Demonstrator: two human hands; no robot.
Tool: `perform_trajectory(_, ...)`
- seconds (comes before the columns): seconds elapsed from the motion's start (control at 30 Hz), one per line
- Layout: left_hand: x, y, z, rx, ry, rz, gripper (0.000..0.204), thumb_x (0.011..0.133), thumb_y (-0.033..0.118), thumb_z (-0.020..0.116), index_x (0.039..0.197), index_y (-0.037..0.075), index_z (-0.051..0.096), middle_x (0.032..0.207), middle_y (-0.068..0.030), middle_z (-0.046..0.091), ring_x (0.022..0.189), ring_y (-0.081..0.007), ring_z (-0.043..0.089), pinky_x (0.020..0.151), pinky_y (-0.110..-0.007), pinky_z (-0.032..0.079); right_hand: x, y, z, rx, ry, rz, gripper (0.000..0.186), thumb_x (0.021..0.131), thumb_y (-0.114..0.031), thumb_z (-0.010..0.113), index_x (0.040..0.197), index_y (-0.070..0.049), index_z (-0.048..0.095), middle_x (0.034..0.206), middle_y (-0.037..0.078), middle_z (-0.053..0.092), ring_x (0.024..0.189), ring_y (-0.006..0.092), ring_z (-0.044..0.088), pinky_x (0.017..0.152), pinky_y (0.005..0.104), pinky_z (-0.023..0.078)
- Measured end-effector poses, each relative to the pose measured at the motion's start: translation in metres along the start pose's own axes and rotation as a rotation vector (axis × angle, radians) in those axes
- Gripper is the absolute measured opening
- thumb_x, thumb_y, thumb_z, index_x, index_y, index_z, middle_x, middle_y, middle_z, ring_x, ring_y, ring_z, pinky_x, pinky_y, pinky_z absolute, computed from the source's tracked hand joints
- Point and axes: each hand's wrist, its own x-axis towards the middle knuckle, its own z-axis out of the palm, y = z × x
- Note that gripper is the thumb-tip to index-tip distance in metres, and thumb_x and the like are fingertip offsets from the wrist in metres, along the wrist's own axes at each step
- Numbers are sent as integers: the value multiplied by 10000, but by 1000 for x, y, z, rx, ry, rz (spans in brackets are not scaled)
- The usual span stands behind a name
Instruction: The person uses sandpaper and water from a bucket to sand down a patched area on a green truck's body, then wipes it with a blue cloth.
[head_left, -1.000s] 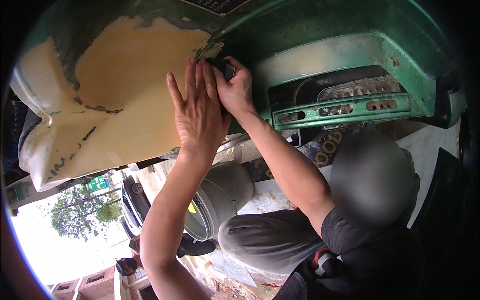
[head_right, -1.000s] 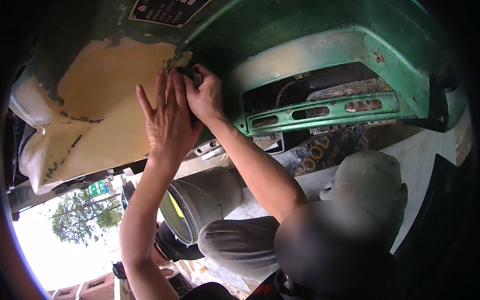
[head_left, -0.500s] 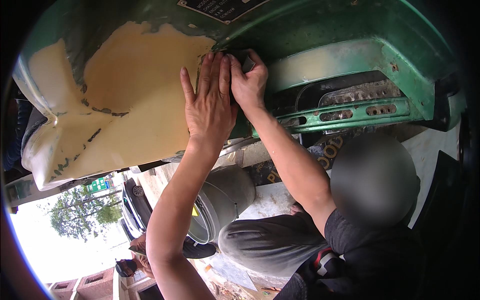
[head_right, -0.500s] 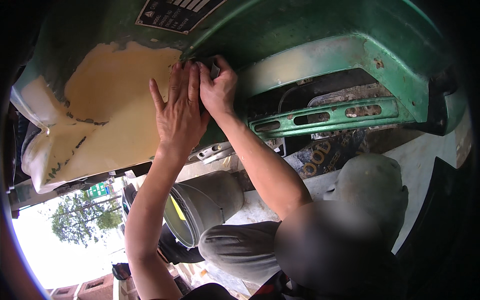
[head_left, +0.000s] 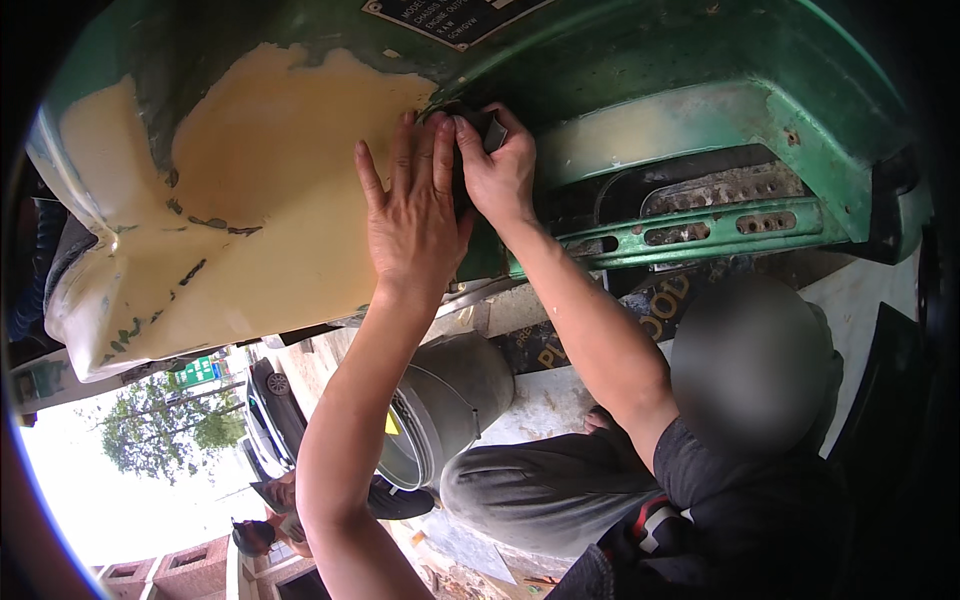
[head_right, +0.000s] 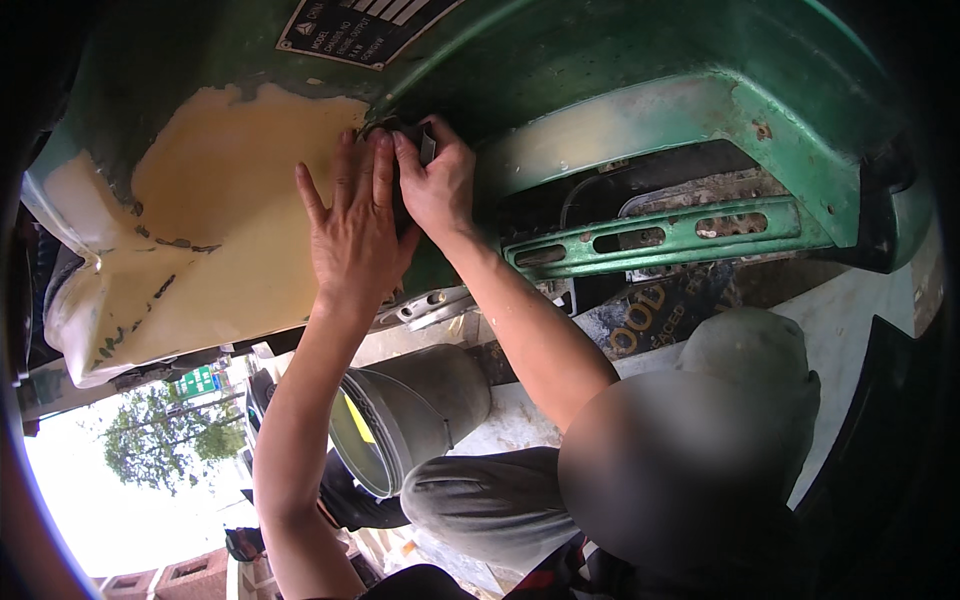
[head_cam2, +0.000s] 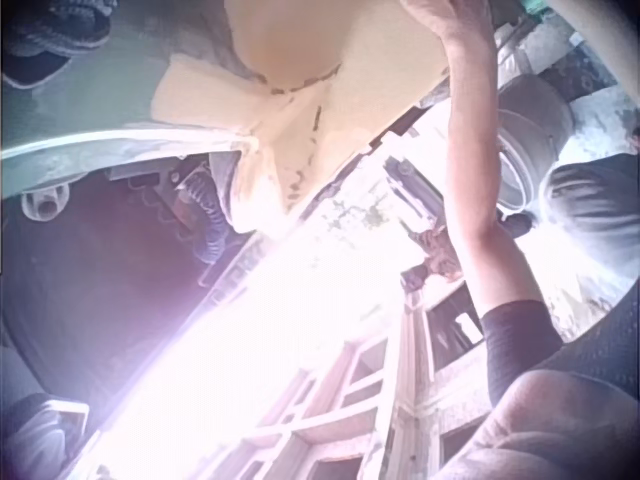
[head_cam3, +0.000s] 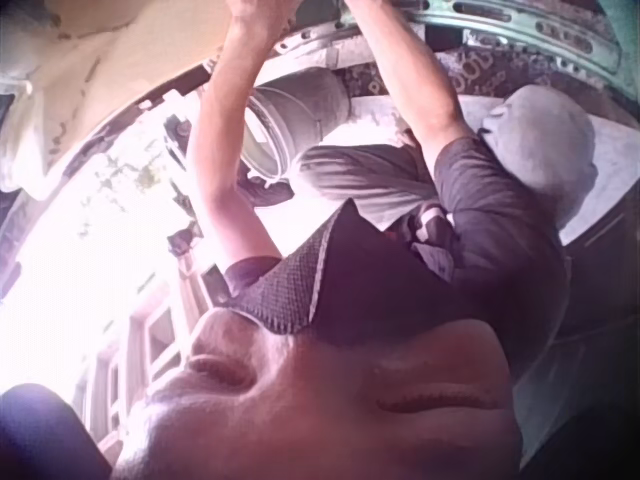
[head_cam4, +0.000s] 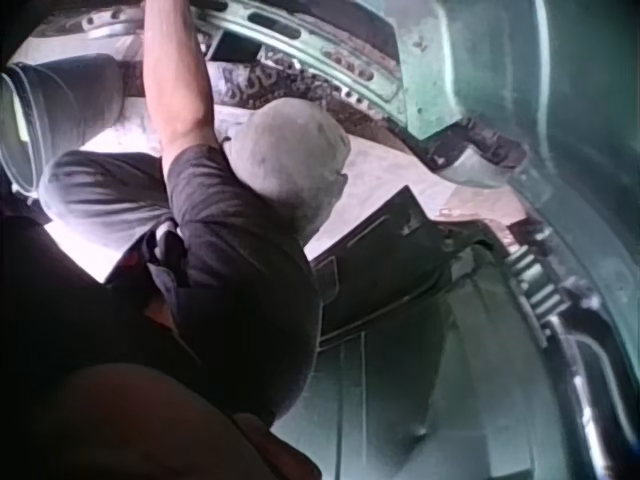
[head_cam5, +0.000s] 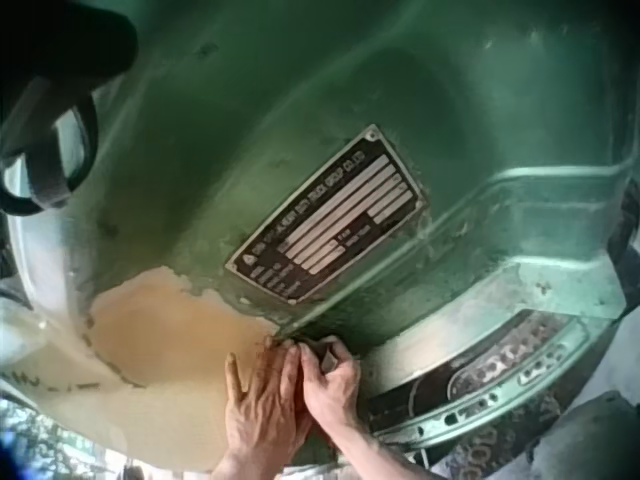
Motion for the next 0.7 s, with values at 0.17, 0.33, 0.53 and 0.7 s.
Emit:
perform_trajectory(0.17, 0, -5, -1, -137, 8, 33, 1032, 854, 551, 674, 1651, 118, 181, 1699, -15, 232, 1601, -260, 87, 1256, -628, -35, -4, -2, 6, 53, 84, 21, 172, 953, -150, 706, 954, 12, 649, 815, 152, 727, 716, 251, 717, 653, 367, 535)
perform_trajectory(0.33, -4, -1, -4, -58, -46, 14, 1022, 861, 561, 665, 1644, 103, 194, 1698, -22, 233, 1602, -257, 83, 1254, -633, -35, -7, 4, 6, -94, -22, 48, 174, 944, -147, 700, 936, 20, 652, 823, 180, 728, 719, 292, 721, 663, 377, 547)
perform_trajectory(0.53, 0, -10, -13, -262, -2, 0, 994, 856, 519, 670, 1630, 76, 231, 1681, -39, 275, 1599, -256, 105, 1258, -630, -27, -4, -20, 9, 19, 76, -5, 140, 907, -105, 679, 930, 25, 633, 792, 213, 681, 688, 363, 692, 631, 409, 525)
perform_trajectory(0.7, -7, -8, -12, -162, -69, 8, 964, 864, 479, 663, 1621, 52, 246, 1669, -52, 303, 1597, -241, 125, 1260, -623, -31, -16, 3, 12, -135, -50, 66, 146, 906, -118, 693, 923, 15, 635, 780, 207, 683, 689, 398, 676, 616, 415, 520)
